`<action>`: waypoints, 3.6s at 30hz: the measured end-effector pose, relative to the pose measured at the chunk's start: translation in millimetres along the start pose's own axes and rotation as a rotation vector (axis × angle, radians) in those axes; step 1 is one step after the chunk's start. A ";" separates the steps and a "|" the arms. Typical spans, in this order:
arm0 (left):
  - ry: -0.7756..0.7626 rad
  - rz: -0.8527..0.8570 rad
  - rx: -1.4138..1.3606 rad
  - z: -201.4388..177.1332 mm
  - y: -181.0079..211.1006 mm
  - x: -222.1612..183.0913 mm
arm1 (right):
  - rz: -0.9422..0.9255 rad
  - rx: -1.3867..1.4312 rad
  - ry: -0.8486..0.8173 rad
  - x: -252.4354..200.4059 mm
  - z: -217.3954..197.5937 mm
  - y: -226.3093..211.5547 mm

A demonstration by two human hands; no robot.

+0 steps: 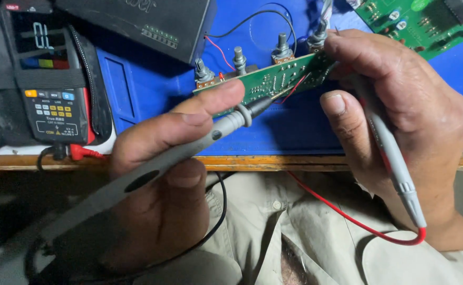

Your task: Testing electronic components on a circuit board using a digital multimeter and probes.

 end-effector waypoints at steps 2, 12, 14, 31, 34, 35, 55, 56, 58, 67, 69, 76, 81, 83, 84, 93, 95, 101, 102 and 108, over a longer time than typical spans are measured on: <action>0.003 -0.025 -0.096 3.3 -4.7 -5.5 | -0.029 -0.037 0.038 -2.8 -0.5 0.4; -0.114 0.125 0.076 -16.5 -27.1 -5.1 | -0.073 -0.044 0.027 -3.6 -3.8 -2.3; -0.233 0.348 0.310 -29.0 -35.6 -1.5 | -0.061 -0.060 0.021 -3.7 -4.5 -2.5; -0.172 0.474 0.399 -11.6 -45.8 8.1 | -0.028 -0.075 0.027 -8.8 -4.2 0.2; -0.143 0.493 0.414 -7.4 -45.2 11.4 | -0.030 -0.072 0.025 -8.9 -3.7 1.6; -0.118 0.508 0.413 -5.7 -44.5 12.8 | -0.034 -0.069 0.026 -9.3 -3.6 2.3; -0.183 0.532 0.520 7.0 -13.3 49.4 | -0.082 -0.029 0.057 -8.9 -1.0 6.2; -0.201 0.519 0.469 7.0 -14.7 49.9 | -0.061 -0.018 0.034 -8.6 -2.6 6.3; -0.231 0.492 0.358 8.1 -18.0 48.8 | -0.017 0.026 0.058 -6.9 0.2 -4.9; -0.257 0.478 0.282 10.0 -32.2 39.4 | 0.024 0.213 0.132 -29.8 -8.3 13.9; -0.256 0.489 0.284 11.4 -32.8 38.3 | 0.056 0.205 0.150 -35.5 -11.6 17.1; -0.217 0.554 0.292 11.8 -38.8 37.8 | -0.082 -0.004 0.115 -19.4 -11.1 -10.0; -0.242 0.562 0.281 8.4 -37.4 37.5 | 0.013 0.105 0.155 -20.6 -0.7 -1.7; -0.253 0.561 0.293 7.4 -37.2 37.6 | -0.113 0.170 0.184 -18.1 3.0 8.5; -0.253 0.560 0.292 7.5 -37.5 37.6 | -0.112 0.169 0.183 -18.8 4.0 3.9; -0.247 0.565 0.261 8.6 -39.4 37.9 | -0.269 0.130 0.002 7.3 -5.7 -3.2; -0.240 0.566 0.266 8.4 -39.4 37.5 | -0.179 0.049 -0.106 13.1 -10.1 -13.5; -0.220 0.568 0.267 9.0 -40.3 36.1 | -0.098 -0.014 -0.129 14.8 -8.7 -19.8; -0.220 0.568 0.267 8.4 -40.5 36.2 | -0.098 -0.014 -0.130 3.7 -6.4 -20.7; -0.216 0.570 0.274 10.0 -43.0 35.3 | -0.013 -0.069 0.039 -13.7 -4.6 -18.7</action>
Point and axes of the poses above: each hand's wrist, its own x-axis towards the middle knuckle, its own z-axis out of the palm, y = z × x, the point moved 1 cm from there along x, towards the middle knuckle
